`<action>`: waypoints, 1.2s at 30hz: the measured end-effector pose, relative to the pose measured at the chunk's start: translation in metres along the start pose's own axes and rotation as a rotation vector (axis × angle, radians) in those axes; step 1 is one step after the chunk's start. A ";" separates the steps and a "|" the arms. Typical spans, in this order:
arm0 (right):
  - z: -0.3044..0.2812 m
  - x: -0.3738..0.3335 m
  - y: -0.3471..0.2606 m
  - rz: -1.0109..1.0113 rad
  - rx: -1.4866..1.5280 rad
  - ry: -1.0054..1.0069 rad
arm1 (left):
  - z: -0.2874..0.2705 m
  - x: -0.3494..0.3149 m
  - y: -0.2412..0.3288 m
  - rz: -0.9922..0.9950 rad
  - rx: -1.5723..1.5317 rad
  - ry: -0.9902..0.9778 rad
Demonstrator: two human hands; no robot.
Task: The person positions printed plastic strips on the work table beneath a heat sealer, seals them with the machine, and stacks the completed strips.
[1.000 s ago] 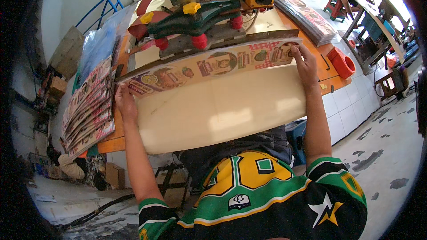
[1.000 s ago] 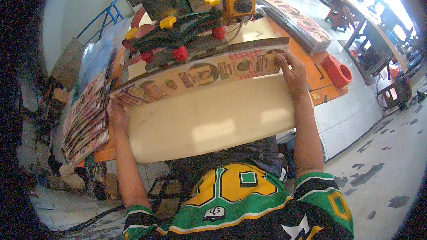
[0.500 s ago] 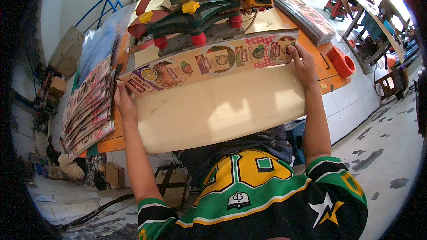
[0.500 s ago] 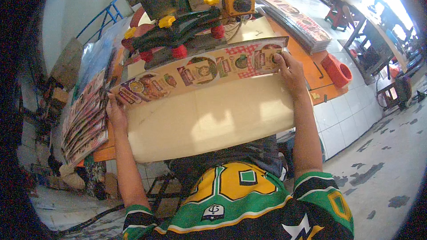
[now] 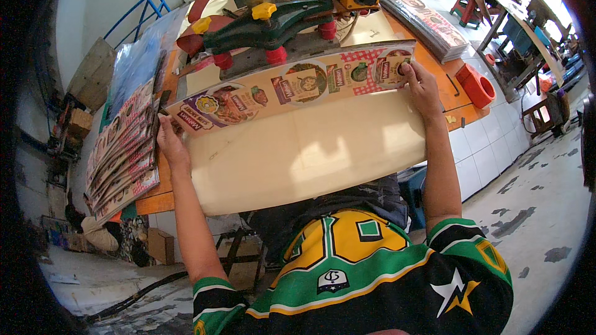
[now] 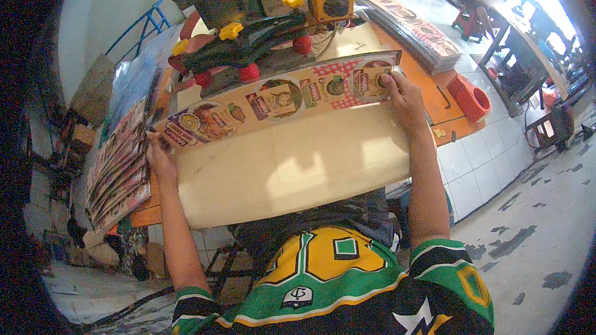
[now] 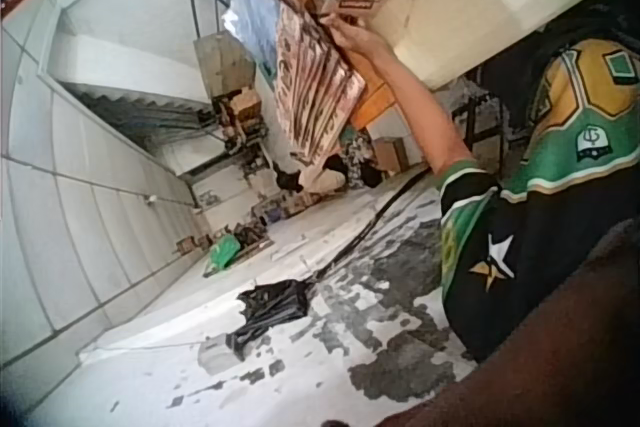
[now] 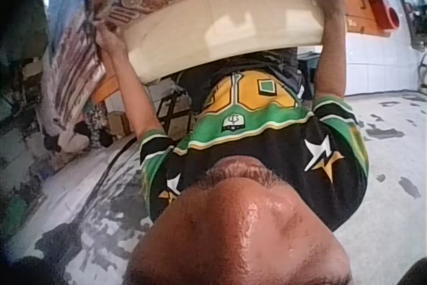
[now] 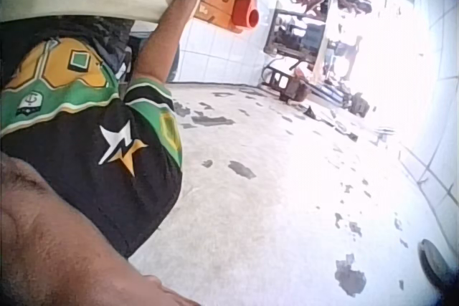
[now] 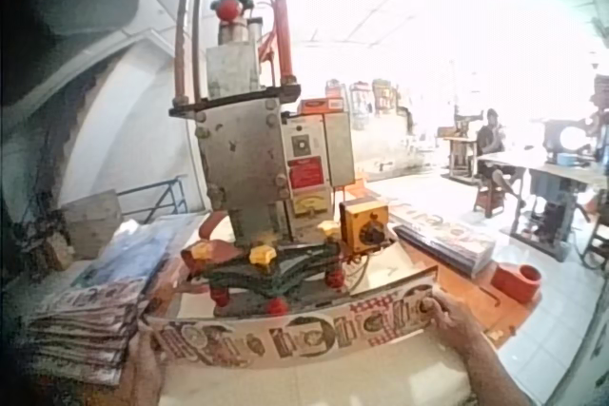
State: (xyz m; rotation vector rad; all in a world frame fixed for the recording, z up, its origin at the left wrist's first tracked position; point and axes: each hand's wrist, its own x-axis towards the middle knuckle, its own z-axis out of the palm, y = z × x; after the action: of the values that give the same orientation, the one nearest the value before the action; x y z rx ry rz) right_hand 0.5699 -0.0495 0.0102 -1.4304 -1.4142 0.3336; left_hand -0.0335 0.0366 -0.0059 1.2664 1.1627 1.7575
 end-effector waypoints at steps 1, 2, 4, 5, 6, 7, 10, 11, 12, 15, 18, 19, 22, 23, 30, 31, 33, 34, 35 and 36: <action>0.000 0.000 0.001 0.001 -0.003 -0.003 | 0.001 0.000 0.001 -0.012 -0.001 -0.009; -0.001 0.000 0.001 0.001 -0.005 -0.003 | 0.002 -0.001 0.003 -0.025 -0.003 -0.019; -0.002 -0.002 -0.001 0.042 0.032 -0.023 | 0.005 -0.001 0.004 -0.041 -0.020 -0.005; -0.002 -0.002 0.000 0.043 0.031 -0.021 | 0.007 0.000 0.005 -0.056 -0.035 0.009; -0.002 -0.002 0.001 0.005 0.011 -0.003 | 0.007 0.000 0.006 -0.056 -0.036 0.006; -0.002 -0.002 0.002 -0.034 -0.008 0.014 | 0.006 -0.001 0.005 -0.049 -0.031 0.003; -0.002 -0.002 0.002 -0.011 0.039 0.009 | 0.004 0.000 0.004 -0.049 -0.031 0.007; -0.003 -0.002 0.001 -0.011 0.039 0.009 | 0.004 0.000 0.004 -0.057 -0.035 0.018; -0.003 -0.002 0.000 -0.018 0.010 0.013 | 0.004 0.000 0.003 -0.057 -0.034 0.017; -0.005 0.000 0.007 -0.033 -0.041 0.003 | 0.003 0.001 0.004 -0.047 -0.031 0.029; -0.003 0.000 0.004 0.000 -0.016 -0.018 | 0.005 -0.002 0.007 -0.023 0.017 0.027; -0.003 -0.001 0.002 0.041 0.031 -0.023 | 0.009 -0.003 0.010 -0.012 0.026 0.023; -0.002 -0.002 0.006 -0.012 0.015 0.011 | 0.009 -0.004 0.012 -0.002 0.041 0.033; -0.002 -0.001 0.006 -0.014 0.016 0.009 | 0.007 -0.004 0.011 -0.003 0.048 0.048; -0.002 -0.003 0.002 0.006 0.028 0.000 | 0.007 -0.003 0.008 0.017 0.101 0.095; -0.002 -0.003 0.003 0.002 0.021 -0.003 | 0.006 -0.002 0.007 0.024 0.104 0.105; -0.002 -0.002 0.005 0.005 0.000 -0.008 | 0.004 -0.002 0.006 0.030 0.108 0.116; -0.003 -0.002 0.005 0.006 -0.020 -0.008 | 0.004 -0.002 0.006 0.034 0.119 0.120; -0.002 -0.002 0.005 0.004 -0.019 -0.006 | 0.004 -0.002 0.007 0.039 0.130 0.124; -0.001 -0.002 0.005 -0.026 -0.012 0.017 | 0.005 -0.002 0.008 0.042 0.129 0.124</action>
State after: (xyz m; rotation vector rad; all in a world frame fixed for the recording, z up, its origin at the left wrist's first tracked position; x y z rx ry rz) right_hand 0.5731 -0.0507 0.0063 -1.4204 -1.4219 0.2964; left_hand -0.0284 0.0334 0.0016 1.2796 1.3473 1.8387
